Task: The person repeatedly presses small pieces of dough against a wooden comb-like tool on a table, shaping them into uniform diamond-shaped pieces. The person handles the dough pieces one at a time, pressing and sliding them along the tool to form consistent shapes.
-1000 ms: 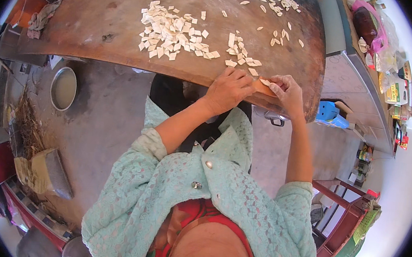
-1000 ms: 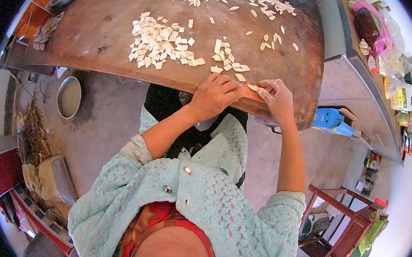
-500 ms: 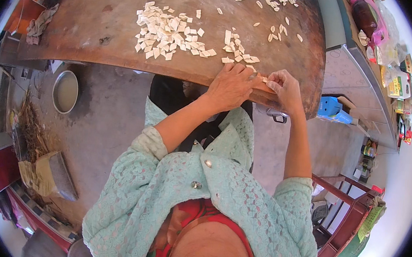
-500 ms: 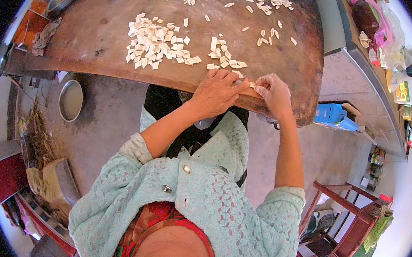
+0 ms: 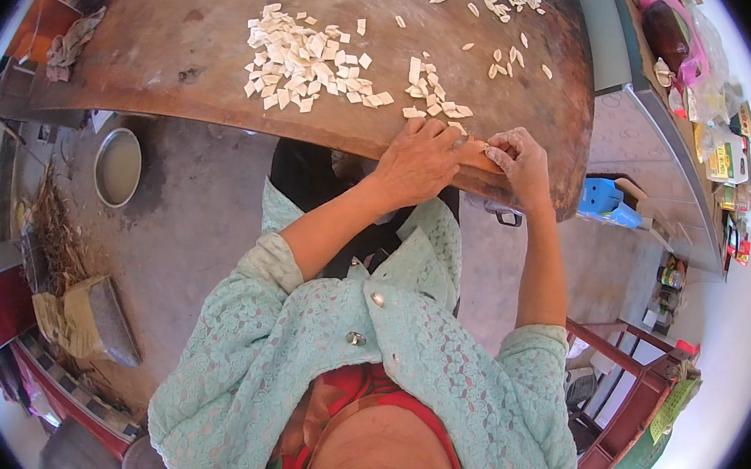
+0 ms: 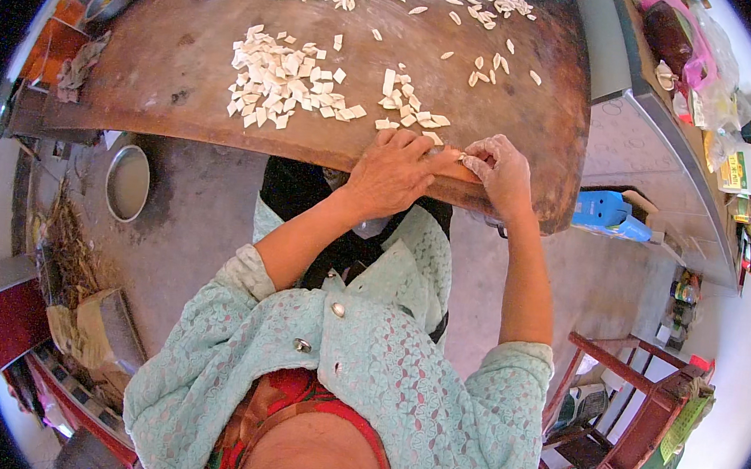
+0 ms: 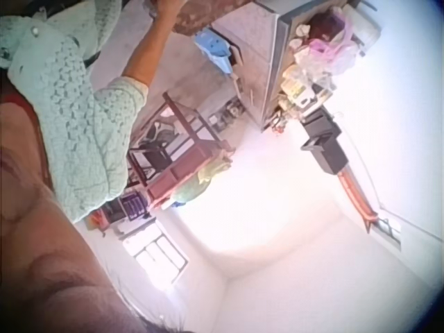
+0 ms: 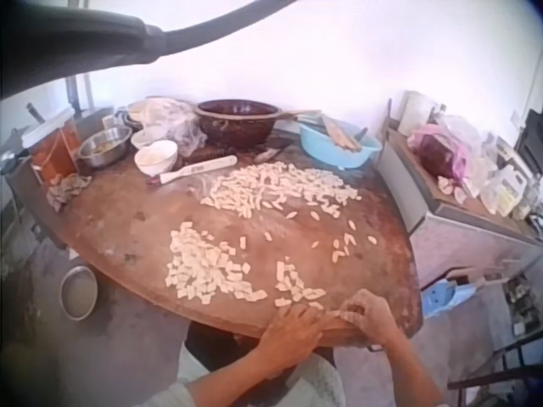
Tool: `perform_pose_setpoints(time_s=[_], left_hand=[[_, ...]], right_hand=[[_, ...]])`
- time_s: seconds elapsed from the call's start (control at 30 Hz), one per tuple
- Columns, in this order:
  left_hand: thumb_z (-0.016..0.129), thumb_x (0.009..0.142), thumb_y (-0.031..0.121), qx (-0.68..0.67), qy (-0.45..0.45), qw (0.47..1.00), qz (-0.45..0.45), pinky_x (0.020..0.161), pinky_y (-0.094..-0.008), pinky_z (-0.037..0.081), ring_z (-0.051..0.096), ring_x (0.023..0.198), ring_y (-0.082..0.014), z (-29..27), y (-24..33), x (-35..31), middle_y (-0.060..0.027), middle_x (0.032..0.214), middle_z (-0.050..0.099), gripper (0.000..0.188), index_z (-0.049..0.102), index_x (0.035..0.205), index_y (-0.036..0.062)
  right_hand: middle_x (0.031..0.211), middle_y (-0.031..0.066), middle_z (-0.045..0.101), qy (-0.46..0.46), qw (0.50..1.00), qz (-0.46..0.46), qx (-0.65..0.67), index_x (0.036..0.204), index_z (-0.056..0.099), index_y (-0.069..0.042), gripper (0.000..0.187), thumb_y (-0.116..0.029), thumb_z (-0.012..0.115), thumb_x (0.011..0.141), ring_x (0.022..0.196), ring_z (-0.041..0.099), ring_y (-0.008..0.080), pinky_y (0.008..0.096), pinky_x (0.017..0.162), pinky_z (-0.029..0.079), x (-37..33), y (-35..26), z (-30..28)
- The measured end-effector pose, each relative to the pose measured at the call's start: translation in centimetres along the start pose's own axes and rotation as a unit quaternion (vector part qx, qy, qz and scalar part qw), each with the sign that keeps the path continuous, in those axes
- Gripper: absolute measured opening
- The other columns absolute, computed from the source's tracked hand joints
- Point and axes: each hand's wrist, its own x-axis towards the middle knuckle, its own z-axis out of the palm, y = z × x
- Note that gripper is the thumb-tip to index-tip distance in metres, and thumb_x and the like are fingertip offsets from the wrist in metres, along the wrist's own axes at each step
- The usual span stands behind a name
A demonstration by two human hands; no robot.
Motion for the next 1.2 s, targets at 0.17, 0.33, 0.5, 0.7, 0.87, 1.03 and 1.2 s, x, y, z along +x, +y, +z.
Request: perform_pose_setpoints(time_s=[0.17, 0.33, 0.5, 0.7, 0.87, 1.03, 1.2], left_hand=[[0.066, 0.086, 0.022, 0.026, -0.026, 0.999, -0.012, 0.092, -0.0434, 0.039, 0.051, 0.107, -0.0256, 0.2, 0.1, 0.4, -0.0058, 0.116, 0.055, 0.050, 0.057, 0.135, 0.0248], [0.065, 0.087, 0.024, 0.022, -0.019, 1.000, -0.008, 0.093, -0.0434, 0.038, 0.051, 0.106, -0.0252, -0.1, 0.3, 0.4, -0.0057, 0.117, 0.054, 0.050, 0.057, 0.136, 0.0223], [0.066, 0.088, 0.025, 0.025, 0.028, 0.999, 0.007, 0.094, -0.0425, 0.039, 0.052, 0.108, -0.0242, 0.5, 0.1, -0.1, -0.0058, 0.113, 0.056, 0.045, 0.058, 0.132, 0.0167], [0.066, 0.086, 0.019, -0.009, 0.068, 0.997, 0.029, 0.092, -0.0387, 0.045, 0.057, 0.103, -0.0228, 1.1, -0.7, -1.0, -0.0037, 0.105, 0.060, 0.033, 0.064, 0.118, 0.0140], [0.067, 0.081, 0.014, -0.032, 0.115, 0.992, 0.041, 0.090, -0.0384, 0.048, 0.059, 0.101, -0.0223, 0.9, -0.9, -1.1, -0.0020, 0.101, 0.062, 0.021, 0.068, 0.102, 0.0124], [0.067, 0.079, 0.014, -0.029, 0.114, 0.992, 0.042, 0.091, -0.0386, 0.048, 0.060, 0.102, -0.0217, 1.0, -1.0, -1.2, -0.0012, 0.101, 0.063, 0.019, 0.068, 0.098, 0.0123], [0.067, 0.079, 0.014, -0.039, 0.114, 0.992, 0.046, 0.092, -0.0385, 0.047, 0.060, 0.101, -0.0210, 1.3, -1.3, -1.3, -0.0003, 0.100, 0.063, 0.017, 0.067, 0.095, 0.0125]], right_hand=[[0.091, 0.0083, 0.067, 0.019, 0.998, -0.028, -0.053, 0.096, 0.072, -0.006, 0.014, -0.014, 0.075, 0.085, 0.082, 0.066, 0.0257, 0.0368, 0.075, 0.052, 0.0, -0.3, 0.5], [0.093, 0.0076, 0.069, 0.156, 0.982, 0.031, 0.105, 0.096, 0.070, -0.003, 0.013, -0.013, 0.072, 0.089, 0.086, 0.068, 0.0183, 0.0326, 0.080, 0.052, 0.6, 2.3, -0.9], [0.089, 0.0071, 0.068, 0.096, 0.991, -0.031, 0.088, 0.095, 0.070, -0.002, 0.013, -0.013, 0.073, 0.089, 0.082, 0.067, 0.0177, 0.0307, 0.077, 0.052, 0.1, 1.8, -1.5], [0.079, 0.0073, 0.060, 0.025, 0.998, -0.059, -0.002, 0.088, 0.066, -0.004, 0.026, -0.021, 0.083, 0.080, 0.072, 0.062, 0.0247, 0.0372, 0.070, 0.050, -0.2, 2.3, -0.4], [0.075, 0.0072, 0.060, 0.031, 0.991, 0.103, -0.074, 0.085, 0.056, -0.008, 0.047, -0.036, 0.091, 0.068, 0.071, 0.060, 0.0256, 0.0380, 0.066, 0.047, 1.4, 2.8, -0.6], [0.072, 0.0062, 0.062, 0.024, 0.991, 0.112, -0.074, 0.082, 0.059, -0.006, 0.043, -0.035, 0.089, 0.071, 0.069, 0.060, 0.0208, 0.0367, 0.064, 0.047, 2.6, 3.2, -0.9], [0.074, 0.0050, 0.066, 0.054, 0.992, 0.044, 0.105, 0.091, 0.071, -0.004, 0.020, -0.023, 0.075, 0.087, 0.067, 0.060, 0.0146, 0.0337, 0.064, 0.049, 2.6, 3.1, -1.4]])
